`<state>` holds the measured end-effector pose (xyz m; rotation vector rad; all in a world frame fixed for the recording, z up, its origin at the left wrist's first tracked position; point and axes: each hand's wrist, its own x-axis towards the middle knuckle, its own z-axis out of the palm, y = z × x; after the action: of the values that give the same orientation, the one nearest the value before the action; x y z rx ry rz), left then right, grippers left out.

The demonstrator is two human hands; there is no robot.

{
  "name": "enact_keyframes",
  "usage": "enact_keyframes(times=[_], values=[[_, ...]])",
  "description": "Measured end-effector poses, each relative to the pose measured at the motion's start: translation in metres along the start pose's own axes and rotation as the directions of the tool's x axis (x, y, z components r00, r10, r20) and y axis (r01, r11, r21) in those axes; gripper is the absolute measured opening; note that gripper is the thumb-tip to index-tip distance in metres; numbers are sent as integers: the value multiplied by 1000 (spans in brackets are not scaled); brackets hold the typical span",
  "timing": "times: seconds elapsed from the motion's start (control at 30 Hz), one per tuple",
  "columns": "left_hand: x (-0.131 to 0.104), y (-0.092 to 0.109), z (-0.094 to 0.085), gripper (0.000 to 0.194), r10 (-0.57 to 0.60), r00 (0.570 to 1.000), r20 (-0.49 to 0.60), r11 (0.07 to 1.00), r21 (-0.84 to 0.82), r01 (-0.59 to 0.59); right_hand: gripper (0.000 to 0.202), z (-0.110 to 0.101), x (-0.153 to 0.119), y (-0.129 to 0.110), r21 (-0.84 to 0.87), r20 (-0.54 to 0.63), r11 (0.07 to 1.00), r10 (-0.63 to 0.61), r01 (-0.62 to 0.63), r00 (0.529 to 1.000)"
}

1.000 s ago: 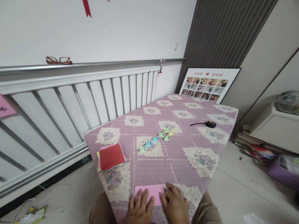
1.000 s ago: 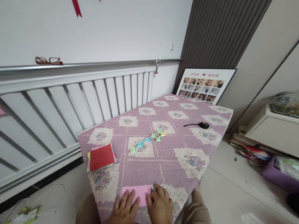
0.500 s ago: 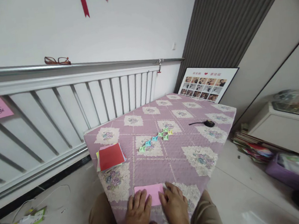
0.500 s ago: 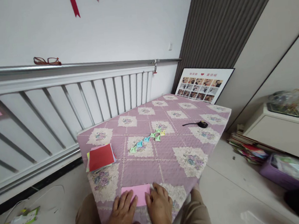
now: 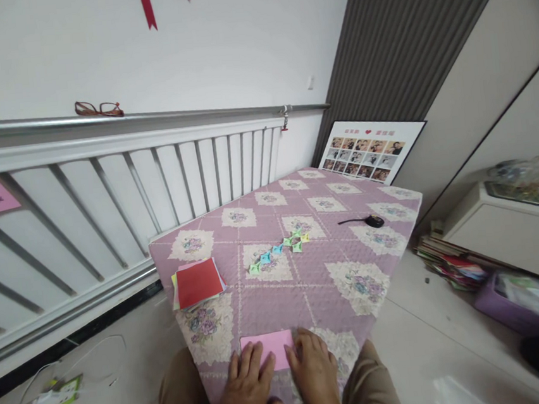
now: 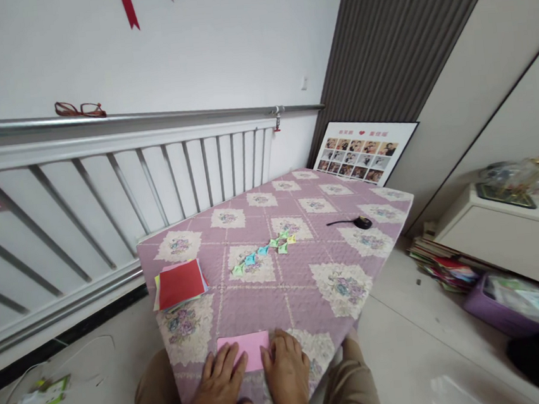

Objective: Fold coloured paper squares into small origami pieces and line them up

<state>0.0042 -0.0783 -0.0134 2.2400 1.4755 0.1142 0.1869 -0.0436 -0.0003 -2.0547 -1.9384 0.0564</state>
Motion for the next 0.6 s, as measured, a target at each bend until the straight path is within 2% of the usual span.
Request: enact_keyframes(times=[0.27,0.4,0.5,0.53,0.6], values=[[-1,-4,-2,70,14,1000,15,1000,-19,-14,28,7,0,6,84,-19,995,48,-46,999],[-1,-5,-1,69,18,1000,-16,1000,-16,-18,37,11,0,15,184,-75,983,14,0,997],[-2,-6,2,69,35,999,-30,999,-10,-36,37,12,-6,10,208,-151,964,-136,166,979],[-2,-6,3,68,42,999,-31,999,-5,-43,35,12,-10,5,221,-165,941,-224,257,961],[-1,-7,5,64,57,998,-39,998,13,-56,34,13,-18,-9,293,-178,845,-411,447,894]])
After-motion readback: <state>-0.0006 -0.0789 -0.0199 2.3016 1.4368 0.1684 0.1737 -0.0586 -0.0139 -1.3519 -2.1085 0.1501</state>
